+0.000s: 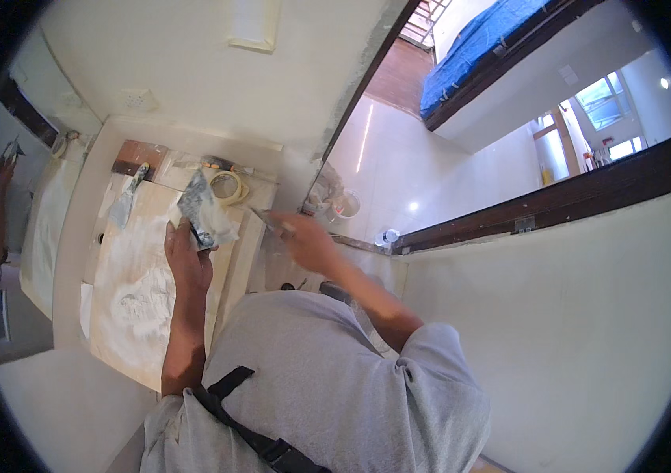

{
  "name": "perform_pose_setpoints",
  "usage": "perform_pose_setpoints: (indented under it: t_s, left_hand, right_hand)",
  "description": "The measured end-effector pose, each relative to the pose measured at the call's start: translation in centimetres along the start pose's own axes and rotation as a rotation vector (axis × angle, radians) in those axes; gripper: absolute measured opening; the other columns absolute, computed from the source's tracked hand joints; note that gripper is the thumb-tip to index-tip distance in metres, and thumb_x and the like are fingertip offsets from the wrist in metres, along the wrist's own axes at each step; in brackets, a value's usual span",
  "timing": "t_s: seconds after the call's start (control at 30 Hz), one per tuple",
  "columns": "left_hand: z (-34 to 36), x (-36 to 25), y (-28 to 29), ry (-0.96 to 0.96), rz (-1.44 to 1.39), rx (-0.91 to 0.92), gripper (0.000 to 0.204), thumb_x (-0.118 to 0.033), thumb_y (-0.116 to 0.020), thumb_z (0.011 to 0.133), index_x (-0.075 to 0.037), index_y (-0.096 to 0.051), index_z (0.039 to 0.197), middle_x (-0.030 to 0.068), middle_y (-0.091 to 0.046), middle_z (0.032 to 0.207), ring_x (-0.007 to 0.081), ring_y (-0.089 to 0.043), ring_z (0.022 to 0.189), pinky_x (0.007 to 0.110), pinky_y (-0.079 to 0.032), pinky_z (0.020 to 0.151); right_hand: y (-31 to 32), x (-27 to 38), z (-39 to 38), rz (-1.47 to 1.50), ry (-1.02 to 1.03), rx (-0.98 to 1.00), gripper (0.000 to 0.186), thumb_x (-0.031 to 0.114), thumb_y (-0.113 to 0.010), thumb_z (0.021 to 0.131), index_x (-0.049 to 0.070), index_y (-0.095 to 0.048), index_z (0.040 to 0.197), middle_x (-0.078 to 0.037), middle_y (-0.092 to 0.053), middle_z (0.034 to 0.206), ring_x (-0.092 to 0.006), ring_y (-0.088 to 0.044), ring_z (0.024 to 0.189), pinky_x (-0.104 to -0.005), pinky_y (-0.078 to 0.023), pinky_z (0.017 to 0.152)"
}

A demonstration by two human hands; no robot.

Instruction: The person applies and smooths putty onto the wall around the outlet and doorway edge using putty knives, transferring the compound between blades and touching the wall surface by hand.

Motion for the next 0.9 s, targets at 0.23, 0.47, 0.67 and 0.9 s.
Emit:
perform_pose_setpoints:
  t_s: [0.23,0.47,0.67,0.9]
  left_hand:
    - [-1.2,3.1,-2.5,0.418,0.044,0.317,0.038,-0.011,-0.052,0.103,0.000,-0.047,0.139,0.0132,-0.066,0.124,0.0233,-0.069,0.109,0.039,-0.059,0.093]
    - [-1.0,0.7,-2.2,0.340,0.026,0.157,0.032,-0.016,-0.052,0.104,-0.001,-0.052,0.132,0.0081,-0.068,0.109,0.0161,-0.071,0.087,0.031,-0.058,0.062]
    - [0.0,-2.0,-0.7,-0.185,0.338,0.020,0.029,-0.020,-0.052,0.107,0.000,-0.055,0.127,0.0053,-0.063,0.110,0.0110,-0.059,0.098,0.028,-0.050,0.083]
    - [-0.7,-2.2,-3.0,-0.322,0.487,0.145,0.031,-0.018,-0.055,0.106,-0.002,-0.052,0.133,0.0058,-0.063,0.111,0.0103,-0.060,0.096,0.029,-0.053,0.087]
  right_hand:
    - [2.2,-3.1,1.4,1.320,-0.455,-0.212,0.040,0.027,-0.068,0.100,0.009,-0.060,0.136,0.001,-0.063,0.122,-0.0156,-0.055,0.113,-0.0359,-0.049,0.091]
    - [2.7,-5.4,0.3,0.653,-0.537,0.233,0.032,0.020,-0.074,0.094,0.007,-0.070,0.123,-0.004,-0.070,0.111,-0.0149,-0.063,0.109,-0.0325,-0.052,0.092]
    - [9.9,5.5,-1.2,-0.224,0.031,-0.259,0.036,0.003,-0.069,0.081,0.012,-0.074,0.116,-0.008,-0.073,0.107,-0.0263,-0.070,0.098,-0.0369,-0.057,0.079]
    - [10.2,7.5,-1.5,-0.199,0.128,-0.177,0.046,-0.002,-0.071,0.074,0.013,-0.074,0.117,-0.006,-0.071,0.114,-0.0277,-0.069,0.103,-0.0380,-0.058,0.081]
Point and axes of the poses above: each hand's wrist, its own z-axis towards the middle knuckle, its own y-axis out of the back of the hand, x = y × z, the point moved 6 cm from there along z, towards the middle knuckle
